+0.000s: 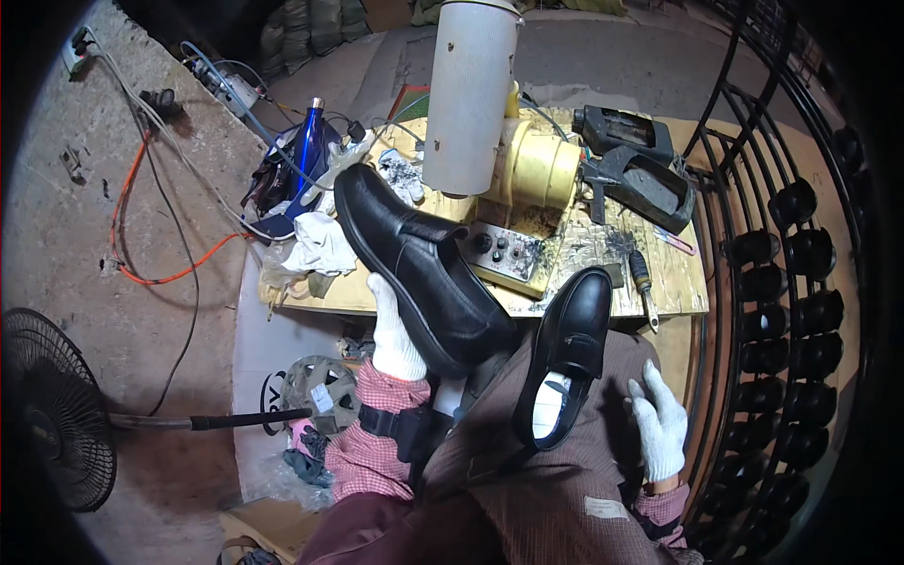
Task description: The recorder is brushing and polishing black leather loafers before placing them onto a storage rack.
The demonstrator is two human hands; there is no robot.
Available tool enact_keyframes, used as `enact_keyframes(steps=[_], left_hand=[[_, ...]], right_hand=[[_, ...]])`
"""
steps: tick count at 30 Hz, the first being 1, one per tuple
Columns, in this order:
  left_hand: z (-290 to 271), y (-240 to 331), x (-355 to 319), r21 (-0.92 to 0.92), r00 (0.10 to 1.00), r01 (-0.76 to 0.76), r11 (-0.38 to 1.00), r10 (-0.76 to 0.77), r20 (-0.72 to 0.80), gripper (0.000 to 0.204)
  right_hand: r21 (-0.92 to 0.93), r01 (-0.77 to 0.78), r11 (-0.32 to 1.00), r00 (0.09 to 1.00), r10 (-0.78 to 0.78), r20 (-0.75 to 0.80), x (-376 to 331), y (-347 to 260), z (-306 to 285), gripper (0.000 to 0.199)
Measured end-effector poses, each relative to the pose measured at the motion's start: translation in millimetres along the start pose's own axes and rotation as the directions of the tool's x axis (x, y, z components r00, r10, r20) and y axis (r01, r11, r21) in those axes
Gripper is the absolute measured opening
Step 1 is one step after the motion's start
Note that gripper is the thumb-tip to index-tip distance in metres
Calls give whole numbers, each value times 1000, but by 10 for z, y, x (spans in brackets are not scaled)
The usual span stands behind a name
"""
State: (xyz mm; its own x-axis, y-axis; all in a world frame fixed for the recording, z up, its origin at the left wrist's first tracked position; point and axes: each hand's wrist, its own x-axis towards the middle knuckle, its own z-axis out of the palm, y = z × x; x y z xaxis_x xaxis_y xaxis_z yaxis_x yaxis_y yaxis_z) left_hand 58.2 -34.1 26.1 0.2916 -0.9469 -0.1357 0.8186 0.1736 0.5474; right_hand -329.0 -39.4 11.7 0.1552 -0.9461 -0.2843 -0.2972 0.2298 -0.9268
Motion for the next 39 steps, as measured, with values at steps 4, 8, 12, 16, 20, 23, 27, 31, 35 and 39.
enact_keyframes(steps=[4,8,12,16,20,23,27,31,35,39], left_hand=[[-105,-281,-164,-180,937,302,936,-257,236,123],[-110,-450,-226,86,964,266,960,-267,8,92],[13,-450,-34,-56,983,159,986,-152,102,64],[103,-379,154,-40,979,97,994,-88,185,57],[64,-293,287,-74,971,68,995,-50,233,58],[28,-258,387,-105,968,43,994,-16,249,58],[23,-243,515,139,965,-90,986,52,255,58],[-27,-251,489,185,993,-100,978,86,83,61],[-54,-334,160,-351,966,170,921,-86,242,60],[111,-499,-343,-512,826,544,664,-529,192,57]], right_hand=[[29,-13,999,999,12,42,9,7,62,56],[44,23,999,998,-26,54,-51,68,71,57],[45,-23,999,1000,23,-7,-90,131,23,57],[20,-65,998,997,65,-32,-78,186,-1,57],[7,76,997,992,-75,-97,121,249,-20,58],[-492,311,813,889,-433,-153,496,233,-92,66],[-621,184,762,902,-382,-202,1069,25,-95,73],[-335,499,799,795,-576,-190,1025,-386,175,69],[-207,689,694,723,-679,128,869,-829,427,74],[-135,661,738,750,-651,117,1101,-1206,656,71]])
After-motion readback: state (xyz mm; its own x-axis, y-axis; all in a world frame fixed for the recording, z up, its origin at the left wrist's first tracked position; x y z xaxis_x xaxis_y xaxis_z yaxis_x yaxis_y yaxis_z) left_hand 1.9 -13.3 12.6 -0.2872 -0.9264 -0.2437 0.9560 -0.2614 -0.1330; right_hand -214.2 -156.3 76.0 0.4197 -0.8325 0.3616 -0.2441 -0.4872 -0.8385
